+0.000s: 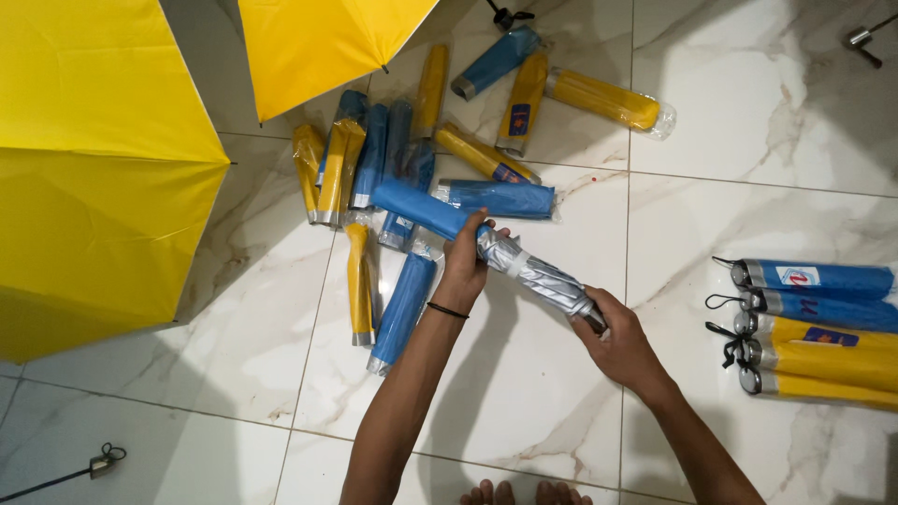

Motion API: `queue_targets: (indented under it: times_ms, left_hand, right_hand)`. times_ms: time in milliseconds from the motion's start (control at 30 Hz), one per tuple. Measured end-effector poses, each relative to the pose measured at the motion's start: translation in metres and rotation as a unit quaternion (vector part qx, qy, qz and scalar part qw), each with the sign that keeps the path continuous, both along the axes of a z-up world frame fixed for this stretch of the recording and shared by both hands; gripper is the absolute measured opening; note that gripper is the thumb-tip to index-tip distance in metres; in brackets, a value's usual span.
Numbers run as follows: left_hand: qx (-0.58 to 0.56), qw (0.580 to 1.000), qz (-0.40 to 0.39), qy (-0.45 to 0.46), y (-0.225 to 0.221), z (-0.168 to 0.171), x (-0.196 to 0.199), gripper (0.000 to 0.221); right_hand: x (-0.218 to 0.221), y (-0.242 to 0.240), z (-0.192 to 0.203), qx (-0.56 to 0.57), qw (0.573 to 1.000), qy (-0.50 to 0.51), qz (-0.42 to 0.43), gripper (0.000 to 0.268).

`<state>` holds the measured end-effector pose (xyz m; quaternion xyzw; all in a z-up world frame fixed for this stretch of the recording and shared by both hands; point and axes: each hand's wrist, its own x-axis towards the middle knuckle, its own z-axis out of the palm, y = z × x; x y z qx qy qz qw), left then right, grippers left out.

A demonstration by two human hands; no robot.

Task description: The person folds small umbrellas by hand, secures them with the strap, and slides them into individual plastic sleeves before placing them in a pile on the floor.

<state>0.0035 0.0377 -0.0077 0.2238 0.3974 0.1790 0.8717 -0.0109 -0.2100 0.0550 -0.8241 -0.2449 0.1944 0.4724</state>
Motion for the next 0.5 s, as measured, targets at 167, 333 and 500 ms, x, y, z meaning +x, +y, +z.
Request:
queue_targets:
  times_ms: [167,333,500]
  left_hand:
    - [-0.007,1.000,-0.015,-0.005,0.002,0.007,0.000,0.044]
    - [0.028,0.997,-0.039,-0.065,-0.003,0.021,-0.007,0.038]
    - [-0.010,0.988,-0.058,-0.142,-0.016,-0.016,0.001,0.025]
  right_hand:
    - [0.002,0.001,0.000,-0.032,0.993,-0.110,0.029,0.039]
    - [0.006,-0.007,-0.033,0.112,0.981,0.154,-0.031,0.025]
    - [0.003,0.000,-0.040,0.217,0.820,0.519,-0.103,0.049]
